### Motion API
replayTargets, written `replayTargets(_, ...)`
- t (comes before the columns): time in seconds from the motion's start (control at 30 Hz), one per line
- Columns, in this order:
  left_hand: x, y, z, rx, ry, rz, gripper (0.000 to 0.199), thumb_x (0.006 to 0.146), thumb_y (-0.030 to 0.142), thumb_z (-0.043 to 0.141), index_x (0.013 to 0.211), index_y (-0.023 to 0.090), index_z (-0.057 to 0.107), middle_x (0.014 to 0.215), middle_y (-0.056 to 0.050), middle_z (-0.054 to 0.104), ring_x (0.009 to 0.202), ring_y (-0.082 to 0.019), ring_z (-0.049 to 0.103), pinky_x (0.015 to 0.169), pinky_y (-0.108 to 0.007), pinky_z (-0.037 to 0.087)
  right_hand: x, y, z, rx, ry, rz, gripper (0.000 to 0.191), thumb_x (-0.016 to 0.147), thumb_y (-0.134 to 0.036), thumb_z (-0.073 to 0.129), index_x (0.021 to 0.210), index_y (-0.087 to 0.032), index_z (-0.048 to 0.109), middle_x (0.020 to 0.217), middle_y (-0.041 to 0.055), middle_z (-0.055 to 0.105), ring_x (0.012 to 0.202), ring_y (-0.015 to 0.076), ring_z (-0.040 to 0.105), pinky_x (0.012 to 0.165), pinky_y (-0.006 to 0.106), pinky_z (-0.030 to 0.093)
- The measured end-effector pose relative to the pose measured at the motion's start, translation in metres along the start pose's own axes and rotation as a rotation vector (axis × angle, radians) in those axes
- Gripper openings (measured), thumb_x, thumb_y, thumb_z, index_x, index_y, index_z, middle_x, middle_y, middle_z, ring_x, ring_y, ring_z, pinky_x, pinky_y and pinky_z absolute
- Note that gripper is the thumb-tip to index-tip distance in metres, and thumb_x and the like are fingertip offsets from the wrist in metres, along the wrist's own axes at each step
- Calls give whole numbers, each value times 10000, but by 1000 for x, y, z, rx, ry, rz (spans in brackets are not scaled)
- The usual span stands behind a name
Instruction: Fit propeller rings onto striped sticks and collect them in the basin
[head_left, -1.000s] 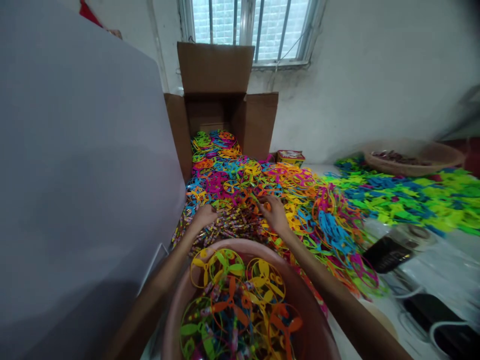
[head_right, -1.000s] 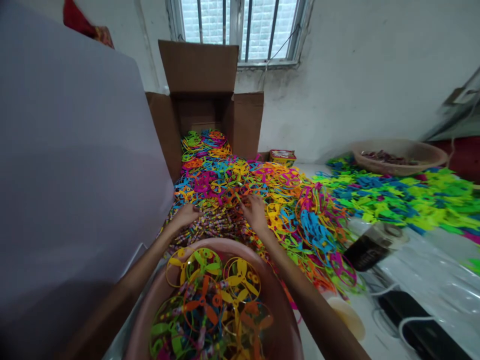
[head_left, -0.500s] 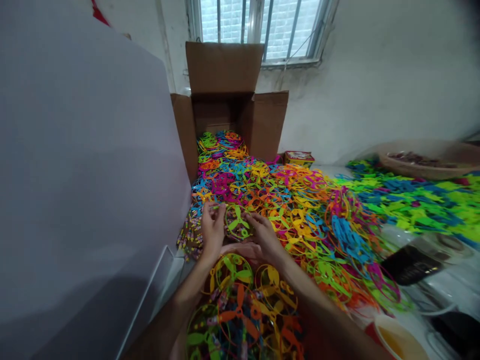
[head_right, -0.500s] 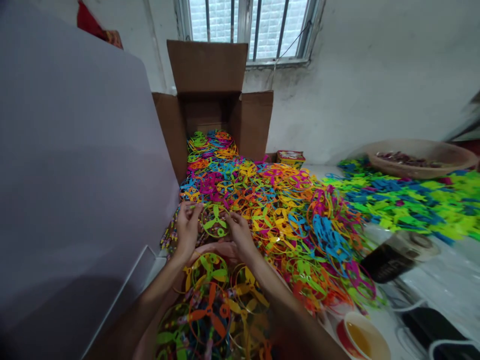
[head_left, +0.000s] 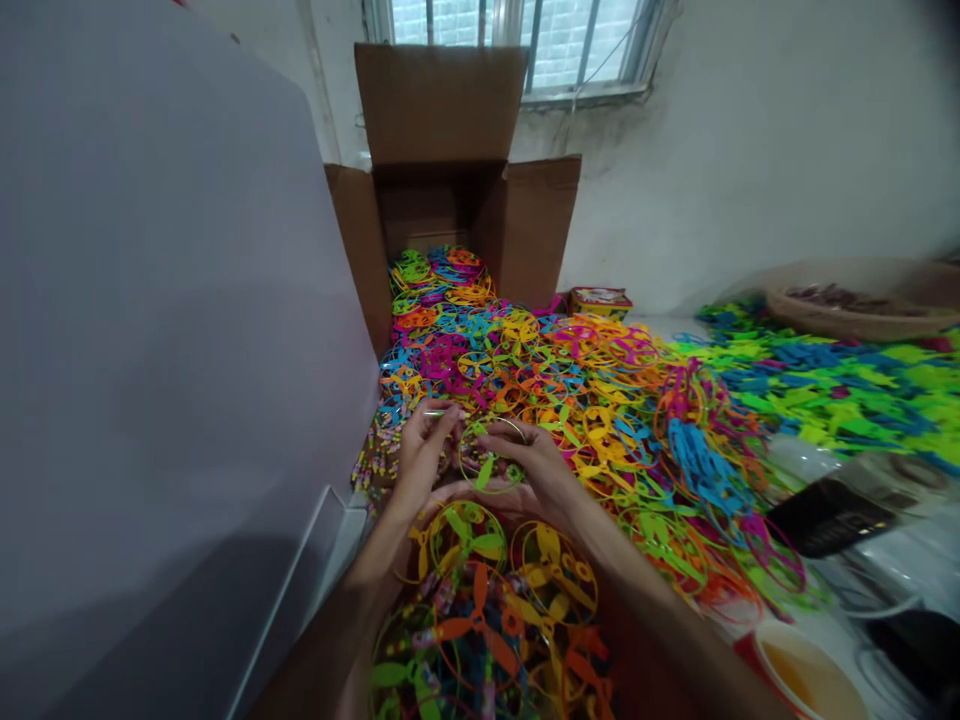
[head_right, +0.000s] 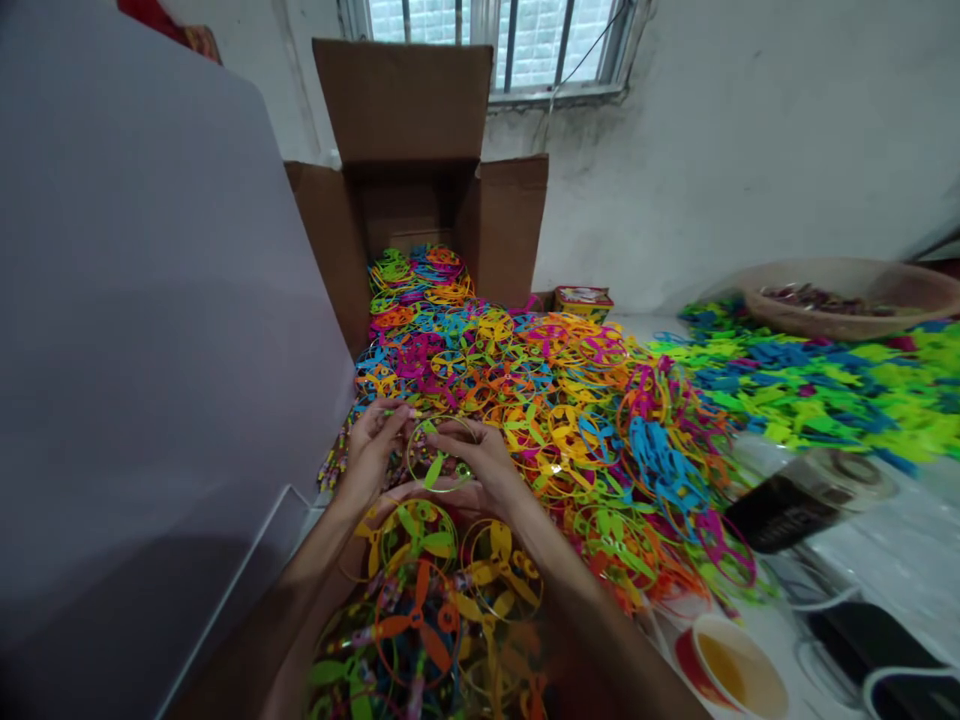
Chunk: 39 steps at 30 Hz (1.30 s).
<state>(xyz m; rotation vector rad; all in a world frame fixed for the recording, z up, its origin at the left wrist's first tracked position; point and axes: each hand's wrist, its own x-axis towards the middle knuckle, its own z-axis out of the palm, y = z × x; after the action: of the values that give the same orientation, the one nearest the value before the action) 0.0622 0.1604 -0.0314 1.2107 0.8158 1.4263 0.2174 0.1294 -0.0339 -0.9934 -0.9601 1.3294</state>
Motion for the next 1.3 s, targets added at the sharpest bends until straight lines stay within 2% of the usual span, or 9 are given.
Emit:
replayTargets(0.13,1,0,-4,-29,-86,-31,339,796,470,770,918,203,601,623,67,528,459,-85,477,385,-178,387,-2,-3,-2,-33,-31,-9,184,693,-357,876,761,-227,766,714,-21,653,572,118,525,517,251,443)
replayTargets(0.33,2,1,-7,5,-165,-108,379,794,504,772,931,199,594,587,76,507,421,-71,433,344,-163,348,-6,-7,0,-46,-27,-19,197,659,-340,899,720,-228,748,693,-23,669,587,127,561,523,246,440)
replayTargets(0.5,4,2,-13,30,-210,-145,382,798,511,773,905,204,573,606,66,525,429,-65,426,333,-150,312,-10,-8,1,-41,-57,10,253,660,-386,908,744,-221,737,738,11,723,657,167,654,585,267,512)
replayTargets(0.73,4,3,-18,-2,-300,-193,375,783,481,794,896,207,564,614,66,506,459,-65,434,364,-151,318,-9,-4,0,41,-118,87,268,624,-381,914,735,-219,731,710,14,757,569,177,675,580,305,548)
replayTargets(0.93,2,5,-16,-33,-328,-282,367,763,463,812,879,212,570,637,60,482,481,-56,405,388,-150,263,-6,-4,-3,-10,-186,43,253,662,-394,900,726,-207,741,684,26,754,560,162,658,593,294,545)
replayTargets(1.03,1,3,-11,-43,-312,-315,393,733,474,828,860,212,564,668,53,485,499,-56,419,398,-151,260,-5,0,-3,-2,-168,50,258,655,-392,904,721,-207,737,657,20,741,531,149,637,555,272,521)
replayTargets(1.17,1,8,-11,6,-324,-308,421,722,528,824,840,213,570,605,63,461,447,-55,360,389,-171,247,-11,-4,-5,-5,-147,67,219,662,-376,901,706,-225,749,677,15,737,562,151,649,578,269,534)
replayTargets(1.23,2,16,-20,46,-427,-289,473,716,618,797,838,198,617,617,33,516,453,-70,393,394,-190,284,-15,-17,-12,-43,-235,118,191,688,-394,882,762,-256,771,734,12,752,641,183,693,636,305,565)
replayTargets(1.3,6,25,-33,84,-528,-236,666,714,823,639,847,171,674,626,-10,559,471,-98,441,405,-216,317,-16,-35,-24,-166,-493,186,267,704,-439,863,902,-271,800,893,35,789,823,250,743,765,374,588)
